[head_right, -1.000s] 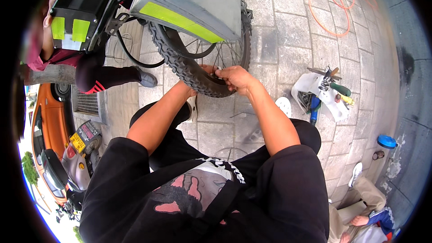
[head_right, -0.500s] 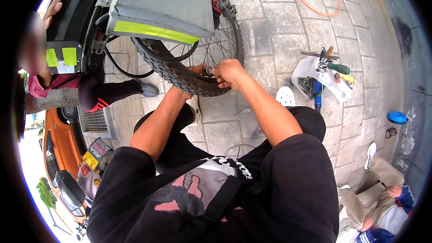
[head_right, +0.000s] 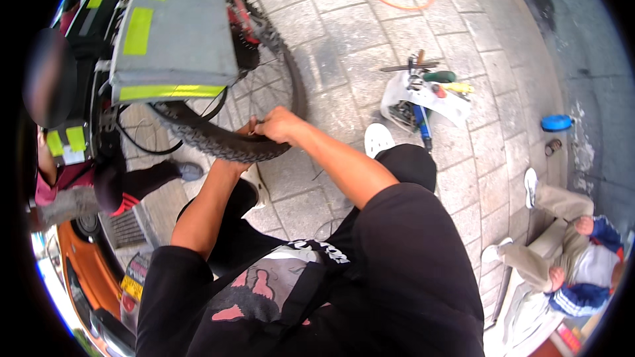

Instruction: The person works on the rear wheel of a bicycle, using a tool to tighten the spokes. Another person holds the bicycle steady while the recorder adjusts the wheel components.

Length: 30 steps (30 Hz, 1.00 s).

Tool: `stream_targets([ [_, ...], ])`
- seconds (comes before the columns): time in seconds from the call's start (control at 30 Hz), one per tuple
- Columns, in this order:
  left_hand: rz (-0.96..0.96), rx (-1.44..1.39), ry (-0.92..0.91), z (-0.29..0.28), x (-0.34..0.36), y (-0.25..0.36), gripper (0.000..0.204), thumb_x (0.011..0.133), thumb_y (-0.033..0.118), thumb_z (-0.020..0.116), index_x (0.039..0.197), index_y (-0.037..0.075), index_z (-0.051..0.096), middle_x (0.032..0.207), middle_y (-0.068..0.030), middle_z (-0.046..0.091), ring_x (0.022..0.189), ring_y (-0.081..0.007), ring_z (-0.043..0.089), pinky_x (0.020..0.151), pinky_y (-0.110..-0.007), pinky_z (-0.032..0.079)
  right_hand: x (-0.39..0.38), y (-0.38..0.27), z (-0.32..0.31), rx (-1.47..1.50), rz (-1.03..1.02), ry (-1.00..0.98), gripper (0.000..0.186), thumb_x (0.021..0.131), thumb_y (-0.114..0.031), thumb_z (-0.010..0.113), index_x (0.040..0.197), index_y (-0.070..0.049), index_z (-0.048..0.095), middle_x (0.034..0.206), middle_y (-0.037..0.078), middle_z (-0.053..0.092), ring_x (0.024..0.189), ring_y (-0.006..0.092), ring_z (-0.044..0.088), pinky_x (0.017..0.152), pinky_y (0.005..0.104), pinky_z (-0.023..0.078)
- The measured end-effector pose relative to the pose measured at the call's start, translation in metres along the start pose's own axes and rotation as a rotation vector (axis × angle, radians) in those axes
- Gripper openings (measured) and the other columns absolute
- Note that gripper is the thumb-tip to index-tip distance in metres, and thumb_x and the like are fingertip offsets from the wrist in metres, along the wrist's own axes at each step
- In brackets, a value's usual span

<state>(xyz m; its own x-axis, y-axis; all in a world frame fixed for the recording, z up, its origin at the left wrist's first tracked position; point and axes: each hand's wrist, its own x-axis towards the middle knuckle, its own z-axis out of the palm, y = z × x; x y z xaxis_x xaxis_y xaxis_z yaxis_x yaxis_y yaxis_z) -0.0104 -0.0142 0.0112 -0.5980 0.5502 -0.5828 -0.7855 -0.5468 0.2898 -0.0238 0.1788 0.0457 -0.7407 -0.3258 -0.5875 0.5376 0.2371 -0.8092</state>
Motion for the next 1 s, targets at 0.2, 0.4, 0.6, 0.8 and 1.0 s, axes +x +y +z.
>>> stream_targets([
  [0.2,-0.079,-0.054,-0.05,-0.01,0.009,-0.009,0.027,0.103,0.03,0.062,0.106,0.004,0.065,0.099,-0.0122,0.072,0.093,-0.0221,0.068,0.087,-0.04,0.058,-0.001,0.018,0.006,-0.098,-0.024,0.083,0.029,0.092,-0.022,0.07,0.093,0.007,0.074,0.084,0.019,0.069,0.078,0.0277,0.064,0.072,0.0398,0.051],
  [0.4,-0.069,-0.126,-0.019,-0.012,0.008,-0.008,0.03,0.105,0.033,0.057,0.112,0.004,0.063,0.101,-0.0075,0.069,0.093,-0.0193,0.065,0.086,-0.034,0.056,-0.012,0.005,0.014,-0.326,-0.124,0.154,0.033,0.091,-0.024,0.065,0.096,0.007,0.074,0.099,0.03,0.07,0.099,0.0437,0.068,0.085,0.0457,0.053],
  [0.6,-0.002,0.015,0.14,-0.001,-0.005,-0.007,0.026,0.106,0.026,0.054,0.109,0.003,0.064,0.098,-0.0125,0.071,0.09,-0.0254,0.07,0.085,-0.04,0.06,-0.009,0.01,0.019,-0.357,-0.154,0.243,0.036,0.089,-0.028,0.068,0.095,0.008,0.073,0.098,0.03,0.071,0.101,0.0448,0.068,0.088,0.0466,0.053],
  [0.8,-0.037,0.015,-0.039,0.014,-0.013,-0.002,0.023,0.102,0.024,0.063,0.1,0.001,0.067,0.093,-0.0104,0.07,0.083,-0.0226,0.069,0.075,-0.036,0.059,0.003,0.018,0.008,0.187,0.054,0.073,0.021,0.09,-0.016,0.074,0.086,0.005,0.073,0.07,0.007,0.066,0.059,0.0139,0.06,0.052,0.032,0.048],
  [1.0,0.003,0.046,0.221,-0.002,-0.005,-0.005,0.029,0.107,0.026,0.053,0.103,-0.001,0.063,0.094,-0.0135,0.07,0.083,-0.025,0.069,0.079,-0.036,0.059,-0.004,0.015,0.007,0.285,0.154,0.071,0.016,0.092,-0.012,0.071,0.083,0.002,0.073,0.073,0.004,0.066,0.063,0.0122,0.059,0.055,0.027,0.049],
])
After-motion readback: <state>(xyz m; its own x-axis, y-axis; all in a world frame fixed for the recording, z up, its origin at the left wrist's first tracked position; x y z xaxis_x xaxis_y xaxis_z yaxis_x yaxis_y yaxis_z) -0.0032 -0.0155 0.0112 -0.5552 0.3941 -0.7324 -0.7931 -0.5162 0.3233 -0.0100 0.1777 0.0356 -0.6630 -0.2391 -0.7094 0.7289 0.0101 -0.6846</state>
